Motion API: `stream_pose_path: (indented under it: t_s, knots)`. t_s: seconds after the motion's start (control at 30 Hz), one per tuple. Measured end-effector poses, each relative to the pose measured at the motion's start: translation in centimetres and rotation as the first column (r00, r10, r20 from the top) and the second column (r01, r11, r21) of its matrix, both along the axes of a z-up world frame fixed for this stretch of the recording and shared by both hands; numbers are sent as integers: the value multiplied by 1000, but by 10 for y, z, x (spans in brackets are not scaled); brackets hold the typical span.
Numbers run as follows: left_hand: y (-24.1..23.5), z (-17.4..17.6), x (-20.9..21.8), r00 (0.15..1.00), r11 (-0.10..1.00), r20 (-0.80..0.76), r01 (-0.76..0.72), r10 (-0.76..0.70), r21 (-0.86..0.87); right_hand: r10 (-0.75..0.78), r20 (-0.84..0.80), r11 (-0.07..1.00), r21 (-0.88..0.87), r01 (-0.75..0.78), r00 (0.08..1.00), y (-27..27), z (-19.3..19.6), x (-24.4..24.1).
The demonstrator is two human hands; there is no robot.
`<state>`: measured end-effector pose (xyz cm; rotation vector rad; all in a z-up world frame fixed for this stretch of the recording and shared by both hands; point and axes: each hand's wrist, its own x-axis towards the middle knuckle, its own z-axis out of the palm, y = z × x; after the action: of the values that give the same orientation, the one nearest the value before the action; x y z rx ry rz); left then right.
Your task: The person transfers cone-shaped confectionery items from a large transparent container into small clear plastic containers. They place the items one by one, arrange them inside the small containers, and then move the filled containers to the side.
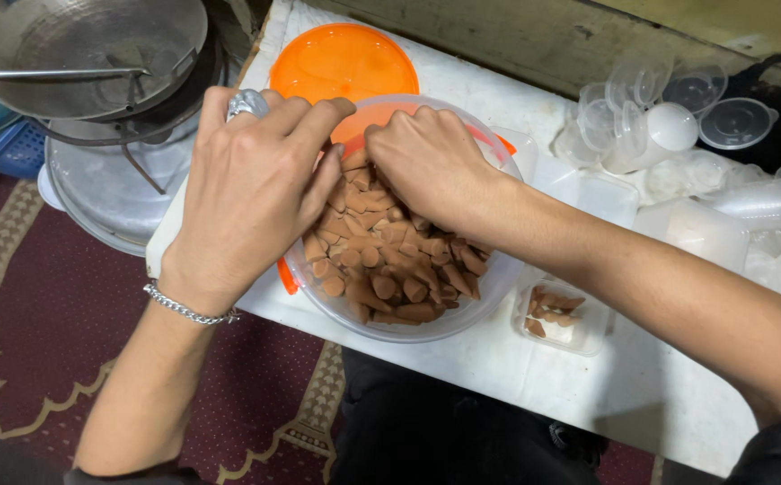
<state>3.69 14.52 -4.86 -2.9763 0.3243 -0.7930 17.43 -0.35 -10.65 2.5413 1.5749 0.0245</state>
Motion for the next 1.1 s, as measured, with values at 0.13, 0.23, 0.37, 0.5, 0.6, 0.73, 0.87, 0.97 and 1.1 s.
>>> stream_pose_path:
  t_s: [0.13,0.23,0.37,0.5,0.6,0.73,0.87,0.97,1.1]
  knots:
    - [2,0,-1,1000,1000,5,7,-7,-10,51,76,999,-2,-51,996,1,-6,2]
    - [1,0,-2,999,999,25,34,-33,-6,0,-53,1000,11,0,999,1,-2,0]
    - [-4,1,6,998,998,43,46,-48,41,-21,-58,991,127,29,998,-6,12,-7]
    - [-13,-4,21,994,970,-104,-3,29,242,-72,-161,978,183,101,984,-24,46,-16]
    - [-20,-17,35,970,936,-240,58,29,347,-27,-152,944,321,76,988,-48,65,-20]
    - [-25,-28,50,951,882,-309,137,10,451,29,-181,897,438,54,983,-75,89,-33]
    - [-31,-33,56,862,826,-485,162,149,540,25,-310,861,490,136,951,-103,104,-51]
    - [-31,-37,58,836,805,-518,178,179,566,64,-344,806,571,155,937,-127,109,-66]
    - [-29,-40,58,847,799,-497,163,188,579,37,-303,724,665,183,952,-152,107,-79]
